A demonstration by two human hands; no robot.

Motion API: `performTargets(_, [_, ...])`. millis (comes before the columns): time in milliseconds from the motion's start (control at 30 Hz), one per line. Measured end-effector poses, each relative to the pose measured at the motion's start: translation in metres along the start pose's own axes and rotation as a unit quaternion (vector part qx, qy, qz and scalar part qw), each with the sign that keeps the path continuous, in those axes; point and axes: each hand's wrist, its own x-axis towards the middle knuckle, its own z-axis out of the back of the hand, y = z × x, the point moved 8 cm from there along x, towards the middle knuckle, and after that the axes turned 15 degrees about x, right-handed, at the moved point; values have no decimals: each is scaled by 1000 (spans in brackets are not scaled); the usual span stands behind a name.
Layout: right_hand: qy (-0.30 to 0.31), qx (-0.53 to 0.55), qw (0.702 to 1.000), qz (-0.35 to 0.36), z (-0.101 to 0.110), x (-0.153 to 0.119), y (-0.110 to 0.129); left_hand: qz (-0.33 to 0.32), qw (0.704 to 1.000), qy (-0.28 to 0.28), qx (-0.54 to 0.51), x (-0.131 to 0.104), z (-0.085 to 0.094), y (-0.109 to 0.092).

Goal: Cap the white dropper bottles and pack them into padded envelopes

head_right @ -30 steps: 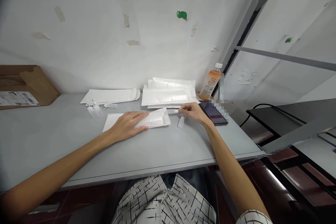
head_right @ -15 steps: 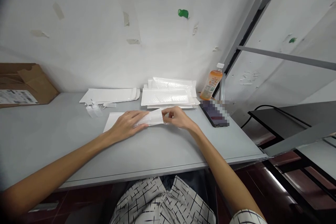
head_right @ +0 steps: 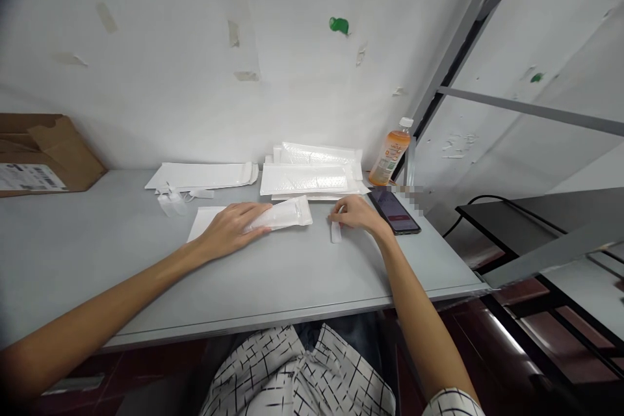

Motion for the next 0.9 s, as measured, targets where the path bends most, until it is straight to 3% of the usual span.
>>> performTargets(133, [-40,161,986,8,5,-2,6,-3,1000,10,1,0,0,-2])
performTargets(333, [-174,344,914,130,22,-1,15,-4,1000,12,1,0,0,-4])
performTargets(433, [-213,364,895,147,12,3,14,-2,1000,8,3,0,0,-4])
performTargets(533, [-228,344,900,137,-9,7,12,-1,1000,-1,4,1,1,-5])
performTargets(600, [-192,336,913,128,-30,9,15,0,1000,-11,8,1,2,-5])
performTargets(733, [-5,303,946,113,-66,12,32,4,1000,-25,17,1,4,-6])
performTargets(800, [-10,289,952,103,-54,10,32,3,999,-28,18,0,4,-6])
performTargets(900, [-149,267,945,117,-7,5,24,-1,999,-32,16,0,4,-7])
